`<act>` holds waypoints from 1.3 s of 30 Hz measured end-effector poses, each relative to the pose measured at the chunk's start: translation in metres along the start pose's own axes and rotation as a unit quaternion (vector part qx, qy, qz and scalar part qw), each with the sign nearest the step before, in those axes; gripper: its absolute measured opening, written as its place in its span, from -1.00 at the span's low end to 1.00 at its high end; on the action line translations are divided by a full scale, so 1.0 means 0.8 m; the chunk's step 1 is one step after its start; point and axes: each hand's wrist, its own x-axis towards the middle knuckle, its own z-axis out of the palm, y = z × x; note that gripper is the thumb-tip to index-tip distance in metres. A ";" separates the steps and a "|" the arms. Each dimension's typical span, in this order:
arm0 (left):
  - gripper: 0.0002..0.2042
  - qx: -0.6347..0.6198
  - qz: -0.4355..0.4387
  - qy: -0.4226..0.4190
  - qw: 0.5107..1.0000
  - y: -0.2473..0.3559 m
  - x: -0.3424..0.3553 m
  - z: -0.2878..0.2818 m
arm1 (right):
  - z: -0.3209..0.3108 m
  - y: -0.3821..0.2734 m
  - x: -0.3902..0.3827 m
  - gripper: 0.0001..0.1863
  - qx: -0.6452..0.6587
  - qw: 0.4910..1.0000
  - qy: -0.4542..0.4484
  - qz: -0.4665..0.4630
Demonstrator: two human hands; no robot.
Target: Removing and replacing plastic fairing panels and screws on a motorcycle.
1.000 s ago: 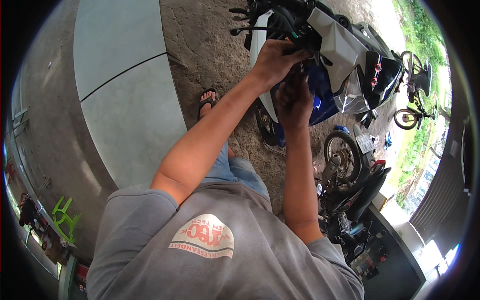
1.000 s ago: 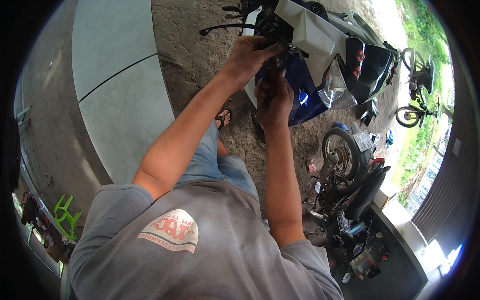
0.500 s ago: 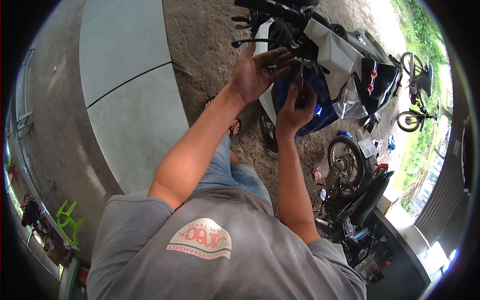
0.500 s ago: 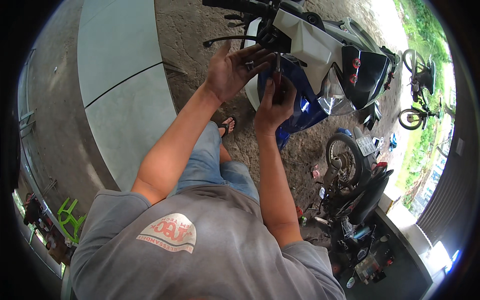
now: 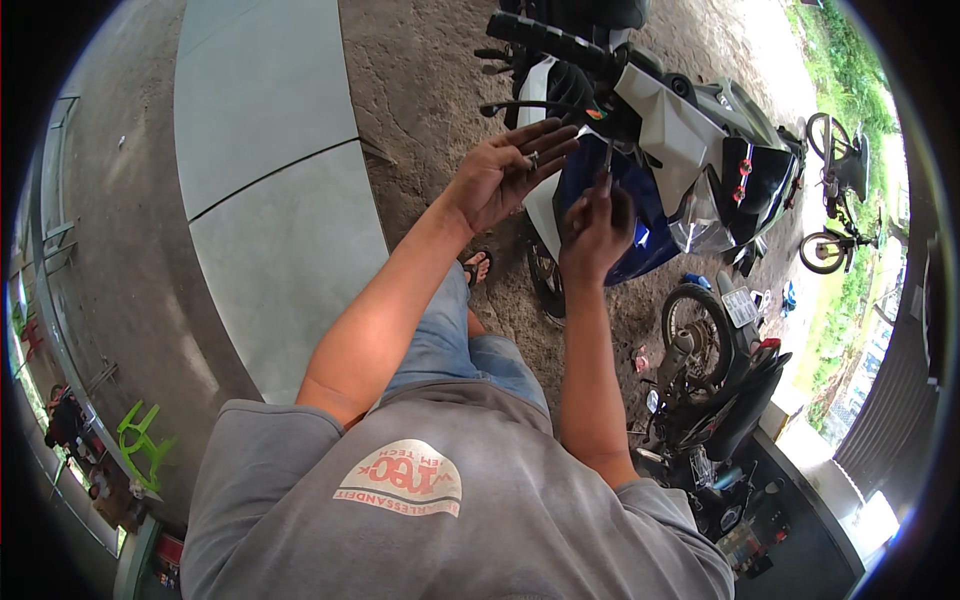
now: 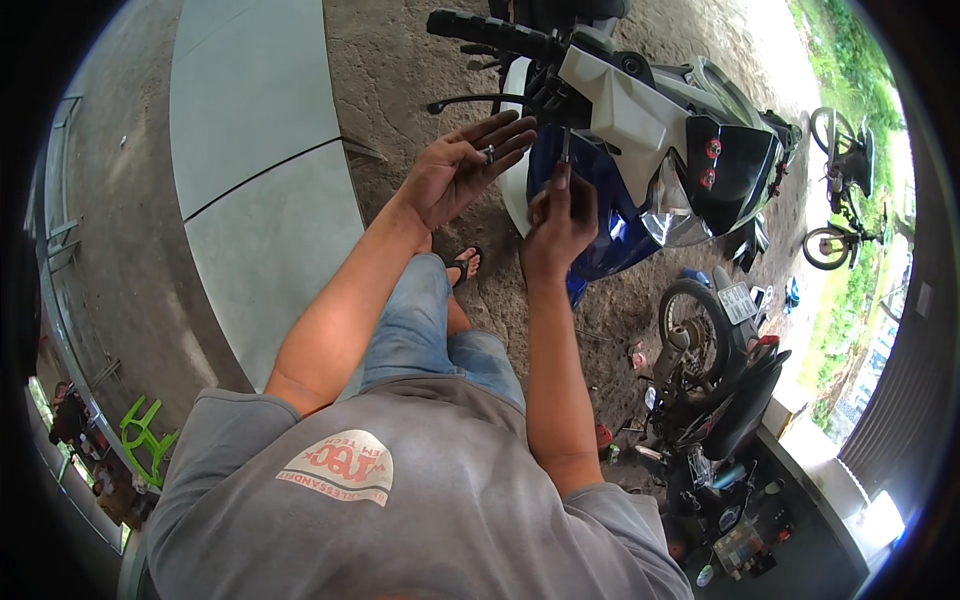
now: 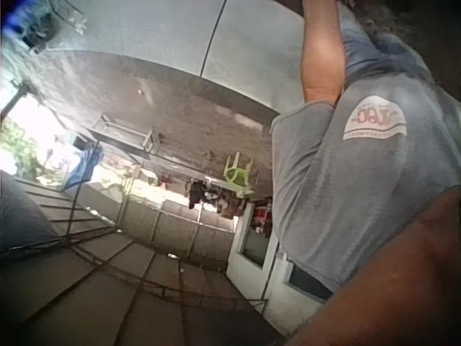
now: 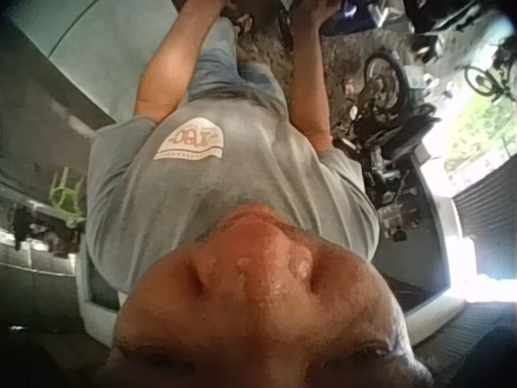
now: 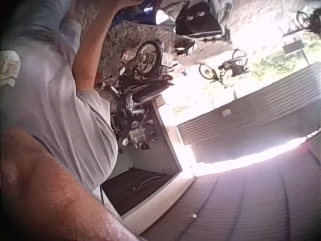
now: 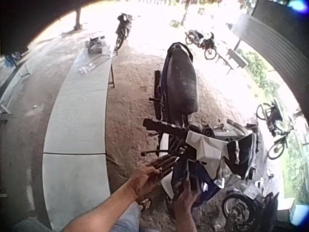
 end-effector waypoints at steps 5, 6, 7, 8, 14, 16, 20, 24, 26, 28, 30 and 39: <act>-0.53 -0.003 -0.012 0.032 0.999 0.010 -0.007 -0.002 | 0.000 -0.013 -0.003 -0.72 0.340 0.911 -0.104 0.211; -0.53 0.001 -0.012 0.027 1.000 0.012 -0.008 -0.003 | 0.008 -0.012 -0.006 -0.72 0.340 0.911 -0.104 0.210; -0.56 0.029 -0.011 0.035 0.999 0.013 -0.009 -0.005 | 0.018 -0.011 -0.008 -0.73 0.135 0.989 -0.031 0.051; -0.59 0.052 -0.009 0.037 0.998 0.015 -0.011 -0.006 | 0.020 -0.013 -0.007 -0.73 -0.010 0.999 0.003 -0.051; -0.65 0.151 -0.023 0.076 0.985 0.023 -0.020 -0.015 | 0.012 -0.030 0.004 -0.67 0.474 0.804 -0.142 0.331; -0.68 0.178 -0.019 0.096 0.979 0.023 -0.019 -0.013 | 0.014 -0.028 0.002 -0.66 0.317 0.914 -0.111 0.228; -0.71 0.216 0.026 0.164 0.962 0.024 -0.016 0.003 | 0.018 -0.015 0.001 -0.66 -0.010 1.000 0.017 -0.014; -0.70 0.213 0.041 0.230 0.949 0.026 -0.017 0.031 | 0.005 -0.022 0.009 -0.71 0.482 0.788 -0.122 0.363; -0.69 0.195 0.032 0.249 0.948 0.026 -0.021 0.048 | 0.007 -0.027 0.008 -0.73 0.382 0.869 -0.091 0.302; -0.65 0.233 -0.001 0.212 0.949 0.033 -0.025 0.070 | 0.017 -0.026 0.007 -0.74 0.279 0.935 -0.015 0.218; -0.62 0.355 0.063 0.181 0.915 0.038 -0.023 0.097 | 0.027 -0.018 0.007 -0.70 -0.116 0.965 0.040 -0.232; -0.52 0.875 0.295 0.017 0.383 0.136 0.160 0.182 | 0.015 -0.012 0.006 -0.74 0.369 0.896 -0.025 0.245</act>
